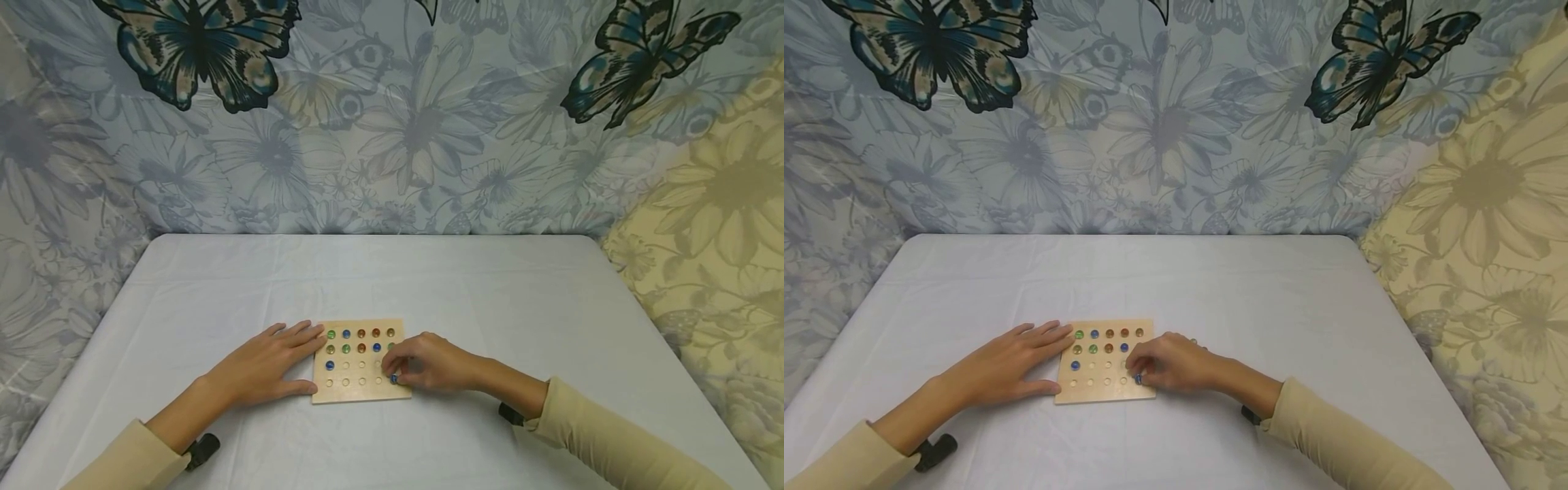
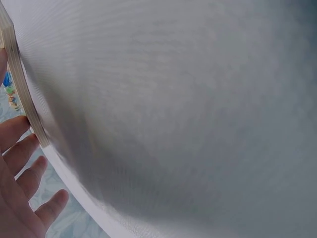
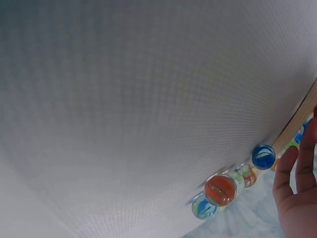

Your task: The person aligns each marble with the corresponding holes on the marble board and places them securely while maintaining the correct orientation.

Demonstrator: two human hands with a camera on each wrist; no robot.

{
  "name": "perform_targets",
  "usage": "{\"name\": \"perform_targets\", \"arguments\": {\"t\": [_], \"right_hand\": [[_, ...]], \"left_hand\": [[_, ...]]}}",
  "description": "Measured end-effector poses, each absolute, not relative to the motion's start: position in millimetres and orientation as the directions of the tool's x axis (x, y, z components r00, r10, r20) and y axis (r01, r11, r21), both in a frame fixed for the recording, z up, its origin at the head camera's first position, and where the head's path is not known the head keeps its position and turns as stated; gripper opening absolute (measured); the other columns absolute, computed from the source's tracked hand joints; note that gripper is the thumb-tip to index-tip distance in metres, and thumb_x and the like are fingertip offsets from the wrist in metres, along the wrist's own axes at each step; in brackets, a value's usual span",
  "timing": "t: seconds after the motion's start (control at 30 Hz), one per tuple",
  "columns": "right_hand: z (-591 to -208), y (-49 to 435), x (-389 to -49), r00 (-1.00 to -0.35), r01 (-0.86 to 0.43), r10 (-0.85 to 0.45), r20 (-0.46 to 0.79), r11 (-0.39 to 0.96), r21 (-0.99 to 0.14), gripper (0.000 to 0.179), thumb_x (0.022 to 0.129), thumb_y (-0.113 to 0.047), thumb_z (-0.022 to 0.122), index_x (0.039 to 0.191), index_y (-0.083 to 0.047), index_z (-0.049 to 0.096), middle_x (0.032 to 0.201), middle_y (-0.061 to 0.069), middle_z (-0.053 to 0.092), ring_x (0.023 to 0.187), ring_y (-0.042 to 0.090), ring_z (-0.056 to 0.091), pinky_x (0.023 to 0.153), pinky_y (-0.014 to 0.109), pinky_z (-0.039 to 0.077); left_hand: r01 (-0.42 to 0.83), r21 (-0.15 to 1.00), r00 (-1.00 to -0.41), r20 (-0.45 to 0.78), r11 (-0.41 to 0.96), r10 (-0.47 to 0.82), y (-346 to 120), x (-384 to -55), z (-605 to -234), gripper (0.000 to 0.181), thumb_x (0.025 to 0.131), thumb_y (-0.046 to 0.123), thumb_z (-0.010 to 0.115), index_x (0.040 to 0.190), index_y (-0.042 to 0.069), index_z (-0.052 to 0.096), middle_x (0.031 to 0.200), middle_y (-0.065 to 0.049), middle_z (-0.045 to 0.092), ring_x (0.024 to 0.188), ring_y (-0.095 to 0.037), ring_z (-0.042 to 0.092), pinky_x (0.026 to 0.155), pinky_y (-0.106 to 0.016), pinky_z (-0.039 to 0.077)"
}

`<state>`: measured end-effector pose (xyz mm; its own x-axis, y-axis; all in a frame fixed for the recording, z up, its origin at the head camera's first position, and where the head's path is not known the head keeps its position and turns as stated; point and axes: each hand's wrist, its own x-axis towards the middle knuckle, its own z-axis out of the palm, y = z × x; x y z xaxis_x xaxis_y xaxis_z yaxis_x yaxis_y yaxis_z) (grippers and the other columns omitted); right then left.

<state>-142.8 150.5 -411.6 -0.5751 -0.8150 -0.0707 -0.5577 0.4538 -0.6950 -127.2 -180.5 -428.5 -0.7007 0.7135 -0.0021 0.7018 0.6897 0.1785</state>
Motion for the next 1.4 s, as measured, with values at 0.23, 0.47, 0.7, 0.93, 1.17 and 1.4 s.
{"name": "perform_targets", "arguments": {"t": [0.23, 0.47, 0.7, 0.93, 1.17, 1.4], "right_hand": [[-411.2, 151.8, -141.5, -0.581, -0.574, -0.812, -0.062, 0.462, -0.676, 0.023, 0.087, -0.001, 0.074, 0.107, -0.011, 0.073, 0.099, -0.011, 0.071, 0.083, -0.003, 0.061, 0.078, 0.018, 0.053], [-402.0, 160.6, -143.1, -0.600, -0.600, -0.800, -0.009, 0.457, -0.656, 0.025, 0.088, 0.001, 0.072, 0.111, -0.008, 0.072, 0.102, -0.004, 0.073, 0.085, 0.001, 0.062, 0.077, 0.020, 0.054], [-389.3, 189.1, -157.8, -0.666, -0.576, -0.746, 0.035, 0.483, -0.660, 0.026, 0.090, 0.000, 0.070, 0.115, -0.007, 0.070, 0.103, -0.001, 0.073, 0.088, 0.004, 0.063, 0.082, 0.036, 0.055], [-388.0, 219.7, -171.8, -0.709, -0.580, -0.701, 0.084, 0.510, -0.636, 0.026, 0.089, 0.001, 0.072, 0.115, -0.004, 0.070, 0.102, 0.003, 0.074, 0.090, 0.008, 0.065, 0.079, 0.039, 0.054], [-400.4, 238.0, -174.8, -0.737, -0.528, -0.676, 0.015, 0.561, -0.638, 0.026, 0.090, 0.001, 0.069, 0.116, -0.005, 0.070, 0.102, -0.001, 0.074, 0.091, 0.008, 0.065, 0.080, 0.037, 0.054], [-406.2, 247.2, -172.0, -0.744, -0.491, -0.667, -0.029, 0.576, -0.654, 0.027, 0.088, 0.003, 0.069, 0.114, -0.006, 0.071, 0.098, -0.005, 0.074, 0.090, 0.009, 0.066, 0.078, 0.035, 0.052]], "left_hand": [[0.708, 0.168, -0.697, 0.011, 0.686, 0.717, -181.4, -127.4, -428.7, 0.081, 0.092, 0.067, 0.053, 0.151, 0.011, 0.046, 0.155, -0.007, 0.042, 0.141, -0.032, 0.040, 0.110, -0.058, 0.034], [0.709, 0.168, -0.695, 0.001, 0.685, 0.719, -180.9, -127.5, -427.0, 0.081, 0.093, 0.067, 0.052, 0.151, 0.011, 0.045, 0.155, -0.007, 0.042, 0.142, -0.032, 0.039, 0.111, -0.058, 0.034], [0.708, 0.166, -0.698, 0.020, 0.686, 0.716, -181.1, -127.2, -425.5, 0.080, 0.092, 0.065, 0.054, 0.151, 0.011, 0.045, 0.155, -0.007, 0.042, 0.142, -0.031, 0.040, 0.111, -0.057, 0.034], [0.703, 0.176, -0.703, 0.030, 0.689, 0.710, -181.6, -126.2, -427.3, 0.081, 0.092, 0.065, 0.056, 0.151, 0.011, 0.045, 0.155, -0.008, 0.041, 0.141, -0.032, 0.040, 0.110, -0.057, 0.035], [0.686, 0.187, -0.716, -0.003, 0.703, 0.699, -182.3, -126.2, -429.7, 0.081, 0.093, 0.067, 0.052, 0.152, 0.013, 0.043, 0.158, -0.006, 0.038, 0.143, -0.030, 0.037, 0.112, -0.056, 0.033], [0.686, 0.178, -0.715, -0.018, 0.706, 0.699, -182.5, -127.5, -430.9, 0.082, 0.093, 0.068, 0.049, 0.153, 0.014, 0.041, 0.159, -0.006, 0.035, 0.145, -0.029, 0.035, 0.113, -0.056, 0.032]]}}
